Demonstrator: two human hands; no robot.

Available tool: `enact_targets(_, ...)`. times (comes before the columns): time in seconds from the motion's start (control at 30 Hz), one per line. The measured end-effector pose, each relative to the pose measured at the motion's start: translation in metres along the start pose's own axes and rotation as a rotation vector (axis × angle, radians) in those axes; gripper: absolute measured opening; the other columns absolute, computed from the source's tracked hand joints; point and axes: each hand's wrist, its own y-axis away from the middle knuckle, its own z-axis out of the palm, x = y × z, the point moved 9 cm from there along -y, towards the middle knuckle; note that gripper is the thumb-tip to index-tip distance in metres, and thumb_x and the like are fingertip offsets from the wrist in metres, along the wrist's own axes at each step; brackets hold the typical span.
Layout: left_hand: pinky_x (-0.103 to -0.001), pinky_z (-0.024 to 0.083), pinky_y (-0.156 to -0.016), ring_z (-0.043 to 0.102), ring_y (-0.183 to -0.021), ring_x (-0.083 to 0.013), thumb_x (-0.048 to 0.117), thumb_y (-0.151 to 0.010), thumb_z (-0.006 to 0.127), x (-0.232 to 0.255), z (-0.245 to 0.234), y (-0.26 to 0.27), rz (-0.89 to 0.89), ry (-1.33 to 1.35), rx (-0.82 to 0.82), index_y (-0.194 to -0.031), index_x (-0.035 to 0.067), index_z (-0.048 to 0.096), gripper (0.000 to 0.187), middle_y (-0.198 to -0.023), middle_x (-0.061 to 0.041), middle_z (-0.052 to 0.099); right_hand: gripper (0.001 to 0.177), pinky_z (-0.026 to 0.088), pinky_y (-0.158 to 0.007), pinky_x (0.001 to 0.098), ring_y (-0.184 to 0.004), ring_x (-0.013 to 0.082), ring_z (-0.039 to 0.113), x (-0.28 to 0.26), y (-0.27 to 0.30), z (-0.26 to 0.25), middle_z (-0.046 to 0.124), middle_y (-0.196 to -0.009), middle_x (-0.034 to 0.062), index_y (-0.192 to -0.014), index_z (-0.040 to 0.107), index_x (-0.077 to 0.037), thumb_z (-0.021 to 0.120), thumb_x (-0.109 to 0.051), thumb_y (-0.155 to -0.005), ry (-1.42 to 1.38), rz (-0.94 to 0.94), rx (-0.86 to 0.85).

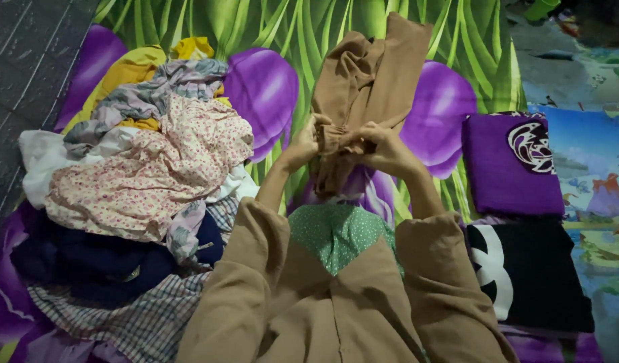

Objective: Folding a pair of brown pants on a bed.

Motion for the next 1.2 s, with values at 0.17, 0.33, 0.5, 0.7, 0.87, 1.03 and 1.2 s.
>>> enact_targets(0.17,-0.036,0.059,-0.092,0.069,-0.105,-0.0210,0.026,-0.088,0.081,-0.015,0.007,0.005,-0.086,0.060,-0.074,-0.129,0.004,0.053,0.054,-0.112,-0.009,0.073,0.069,0.053,-0.100,0.0372,-0.116,0.0274,0.063,0.003,-0.017,0.001,0.063,-0.128,0.0128,-0.138,0.060,-0.011,0.087,-0.011,-0.075,-0.015,0.005,-0.003)
enact_targets(0.33,-0.038,0.058,-0.097,0.069,-0.110,-0.0187,0.020,-0.088,0.071,-0.016,0.010,0.009,-0.124,0.140,-0.133,-0.135,0.011,0.045,0.054,-0.116,-0.007,0.073,0.085,0.056,-0.090,0.0374,-0.104,0.0276,0.066,0.029,-0.032,0.006,0.064,-0.119,0.0137,-0.148,0.050,-0.012,0.090,-0.026,-0.074,0.099,0.287,-0.110)
enact_targets(0.5,-0.046,0.044,-0.112,0.058,-0.129,-0.0288,0.026,-0.093,0.067,-0.062,0.001,0.006,-0.165,0.203,-0.140,-0.147,0.004,0.042,0.063,-0.130,-0.015,0.064,0.057,0.058,-0.088,0.0368,-0.103,0.0230,0.073,0.034,-0.036,0.015,0.075,-0.112,0.0099,-0.122,0.069,-0.008,0.090,-0.035,-0.076,0.162,0.236,-0.132)
enact_targets(0.7,-0.041,0.041,-0.114,0.051,-0.132,-0.0215,0.031,-0.083,0.083,-0.014,0.007,0.039,-0.085,-0.056,0.021,-0.146,0.009,0.034,0.083,-0.145,-0.015,0.050,0.043,0.058,-0.082,0.0380,-0.094,0.0209,0.071,0.058,-0.031,-0.015,0.075,-0.102,0.0092,-0.111,0.072,-0.006,0.086,-0.034,-0.081,0.097,0.230,0.096)
enact_targets(0.87,-0.039,0.055,-0.100,0.066,-0.109,-0.0177,0.023,-0.072,0.089,-0.027,-0.005,0.029,0.034,-0.296,0.132,-0.130,0.007,0.056,0.069,-0.121,-0.010,0.070,0.041,0.059,-0.080,0.0367,-0.092,0.0174,0.069,0.032,-0.022,-0.037,0.073,-0.099,0.0076,-0.111,0.069,-0.002,0.087,-0.027,-0.085,-0.043,0.278,0.191)
enact_targets(1.03,-0.036,0.063,-0.093,0.074,-0.096,-0.0178,0.024,-0.075,0.086,0.030,-0.022,0.041,-0.005,-0.329,0.137,-0.128,0.012,0.068,0.057,-0.110,-0.005,0.079,0.045,0.063,-0.075,0.0355,-0.086,0.0183,0.071,0.011,-0.003,-0.044,0.072,-0.097,0.0085,-0.115,0.064,-0.001,0.086,-0.018,-0.079,-0.299,0.340,0.139)
enact_targets(1.2,-0.055,0.050,-0.096,0.066,-0.110,-0.0409,0.023,-0.059,0.084,0.113,0.012,0.066,0.282,-1.048,0.115,-0.137,0.005,0.058,0.084,-0.119,-0.025,0.070,0.043,0.064,-0.079,0.0357,-0.090,0.0219,0.073,0.008,-0.014,-0.008,0.073,-0.103,0.0110,-0.114,0.066,-0.003,0.087,-0.015,-0.079,-0.042,0.319,0.154)
